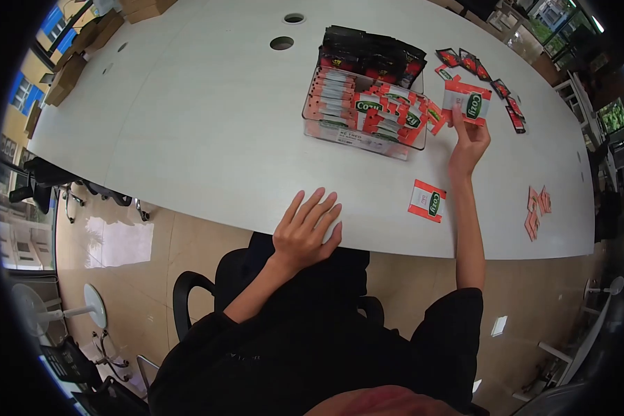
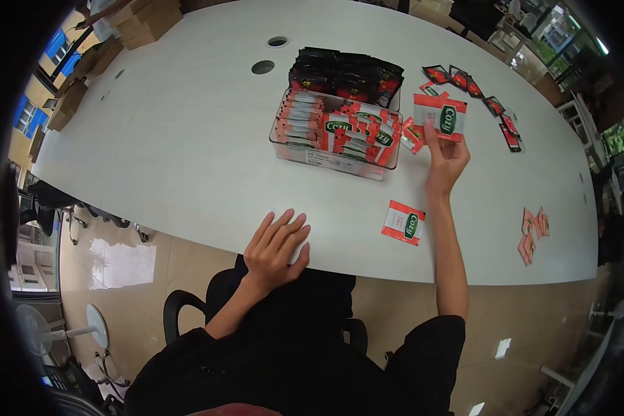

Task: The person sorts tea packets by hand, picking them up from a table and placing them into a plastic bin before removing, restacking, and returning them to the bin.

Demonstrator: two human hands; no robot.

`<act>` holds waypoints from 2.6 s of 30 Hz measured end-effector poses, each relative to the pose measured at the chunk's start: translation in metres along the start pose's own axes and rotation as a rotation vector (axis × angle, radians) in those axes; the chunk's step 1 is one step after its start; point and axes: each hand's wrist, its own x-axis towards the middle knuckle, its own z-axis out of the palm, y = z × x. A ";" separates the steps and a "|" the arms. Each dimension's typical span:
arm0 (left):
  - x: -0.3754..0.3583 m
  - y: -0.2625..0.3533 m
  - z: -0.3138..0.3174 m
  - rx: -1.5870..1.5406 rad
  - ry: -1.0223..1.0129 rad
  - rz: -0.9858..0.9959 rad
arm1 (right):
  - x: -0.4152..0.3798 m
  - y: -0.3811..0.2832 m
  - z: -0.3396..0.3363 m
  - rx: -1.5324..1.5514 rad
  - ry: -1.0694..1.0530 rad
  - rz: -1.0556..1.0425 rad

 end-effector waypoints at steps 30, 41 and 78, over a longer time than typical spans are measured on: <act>0.003 0.001 -0.002 0.041 -0.019 -0.004 | -0.025 -0.035 0.026 -0.818 -0.620 -0.555; 0.002 0.000 -0.003 0.045 -0.030 -0.002 | -0.024 -0.036 0.023 -0.866 -0.714 -0.489; 0.005 0.003 -0.006 -0.029 -0.029 -0.059 | 0.058 -0.066 0.071 -1.090 -1.127 -0.271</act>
